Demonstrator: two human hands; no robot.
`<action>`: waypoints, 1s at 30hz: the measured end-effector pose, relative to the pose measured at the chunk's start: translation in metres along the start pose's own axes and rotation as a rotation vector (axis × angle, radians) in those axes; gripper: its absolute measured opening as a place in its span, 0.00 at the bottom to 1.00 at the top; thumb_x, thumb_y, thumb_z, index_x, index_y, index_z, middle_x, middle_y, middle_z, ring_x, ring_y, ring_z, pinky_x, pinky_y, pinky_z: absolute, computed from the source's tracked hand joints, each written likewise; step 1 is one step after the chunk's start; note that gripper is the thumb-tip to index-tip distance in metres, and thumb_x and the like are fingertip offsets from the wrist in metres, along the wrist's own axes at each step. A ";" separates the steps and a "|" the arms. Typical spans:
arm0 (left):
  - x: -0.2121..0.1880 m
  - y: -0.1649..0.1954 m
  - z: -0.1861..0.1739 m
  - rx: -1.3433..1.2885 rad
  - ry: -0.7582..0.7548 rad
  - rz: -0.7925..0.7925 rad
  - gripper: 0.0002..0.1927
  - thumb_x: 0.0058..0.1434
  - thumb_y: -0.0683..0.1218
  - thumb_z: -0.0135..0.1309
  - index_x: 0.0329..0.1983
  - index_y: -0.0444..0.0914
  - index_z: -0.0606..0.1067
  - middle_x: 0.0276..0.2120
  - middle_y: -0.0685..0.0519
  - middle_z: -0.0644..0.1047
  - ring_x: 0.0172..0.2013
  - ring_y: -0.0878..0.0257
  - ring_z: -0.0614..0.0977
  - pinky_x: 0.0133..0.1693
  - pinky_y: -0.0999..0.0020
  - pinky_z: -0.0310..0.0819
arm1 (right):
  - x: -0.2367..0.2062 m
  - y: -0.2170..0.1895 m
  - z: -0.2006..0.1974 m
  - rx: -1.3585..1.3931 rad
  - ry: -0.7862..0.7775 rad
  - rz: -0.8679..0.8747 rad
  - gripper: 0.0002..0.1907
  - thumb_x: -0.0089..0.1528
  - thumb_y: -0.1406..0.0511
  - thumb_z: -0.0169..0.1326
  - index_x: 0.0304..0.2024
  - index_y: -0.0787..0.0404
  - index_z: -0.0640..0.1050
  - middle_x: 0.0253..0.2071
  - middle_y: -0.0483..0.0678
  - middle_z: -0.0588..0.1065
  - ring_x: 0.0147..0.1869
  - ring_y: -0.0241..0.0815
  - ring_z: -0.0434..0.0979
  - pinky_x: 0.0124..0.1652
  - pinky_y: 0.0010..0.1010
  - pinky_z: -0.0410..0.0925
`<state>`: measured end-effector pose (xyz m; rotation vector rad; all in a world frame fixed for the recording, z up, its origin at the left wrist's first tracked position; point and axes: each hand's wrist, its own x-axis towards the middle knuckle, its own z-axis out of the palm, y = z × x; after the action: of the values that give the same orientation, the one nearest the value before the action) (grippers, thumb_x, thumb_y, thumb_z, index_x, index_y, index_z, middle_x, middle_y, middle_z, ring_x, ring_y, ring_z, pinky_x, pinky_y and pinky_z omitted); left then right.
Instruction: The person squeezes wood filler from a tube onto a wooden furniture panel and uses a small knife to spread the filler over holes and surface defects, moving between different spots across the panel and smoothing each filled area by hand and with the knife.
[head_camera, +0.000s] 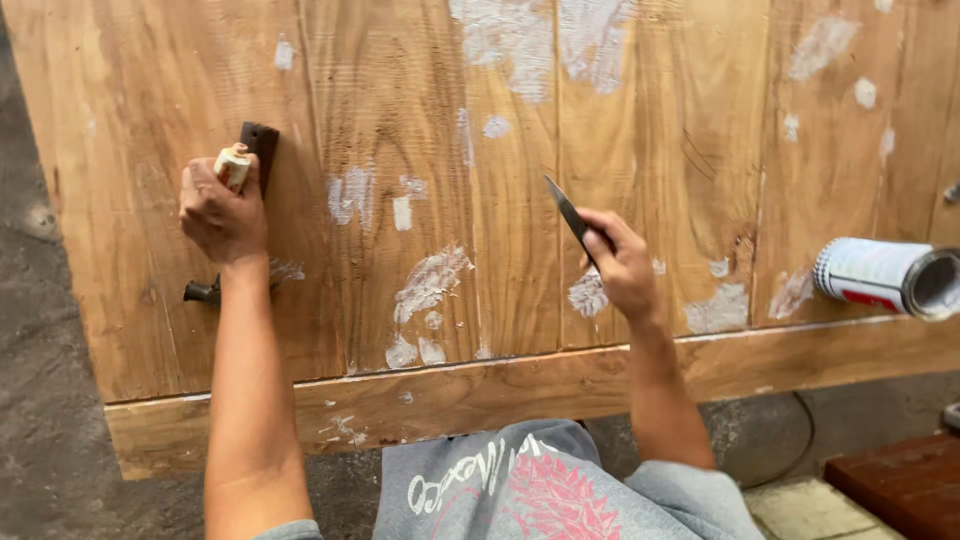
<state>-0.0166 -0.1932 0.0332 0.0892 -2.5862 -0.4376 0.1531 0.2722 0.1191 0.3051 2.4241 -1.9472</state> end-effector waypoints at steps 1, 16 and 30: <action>0.001 0.001 0.001 -0.008 -0.005 0.010 0.24 0.72 0.62 0.62 0.42 0.37 0.71 0.37 0.44 0.78 0.36 0.41 0.81 0.34 0.47 0.73 | -0.021 0.001 -0.006 0.027 0.052 0.031 0.14 0.71 0.72 0.48 0.58 0.66 0.76 0.42 0.46 0.74 0.36 0.31 0.73 0.36 0.22 0.70; 0.032 0.041 -0.036 -0.177 0.048 -0.012 0.27 0.69 0.63 0.65 0.40 0.36 0.72 0.36 0.42 0.79 0.37 0.40 0.81 0.36 0.47 0.73 | -0.179 0.024 -0.022 0.266 0.435 0.100 0.13 0.71 0.68 0.47 0.58 0.63 0.70 0.40 0.47 0.77 0.29 0.30 0.71 0.26 0.20 0.66; -0.126 -0.109 -0.158 -0.398 0.219 -0.285 0.11 0.75 0.42 0.59 0.54 0.31 0.74 0.46 0.47 0.80 0.45 0.59 0.83 0.44 0.66 0.83 | -0.153 -0.020 -0.031 0.047 0.443 0.168 0.15 0.69 0.70 0.51 0.58 0.62 0.78 0.31 0.46 0.76 0.27 0.30 0.69 0.25 0.21 0.61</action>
<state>0.1694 -0.3238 0.0667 0.3475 -2.2316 -0.9800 0.3034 0.2765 0.1664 1.0042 2.4842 -2.0382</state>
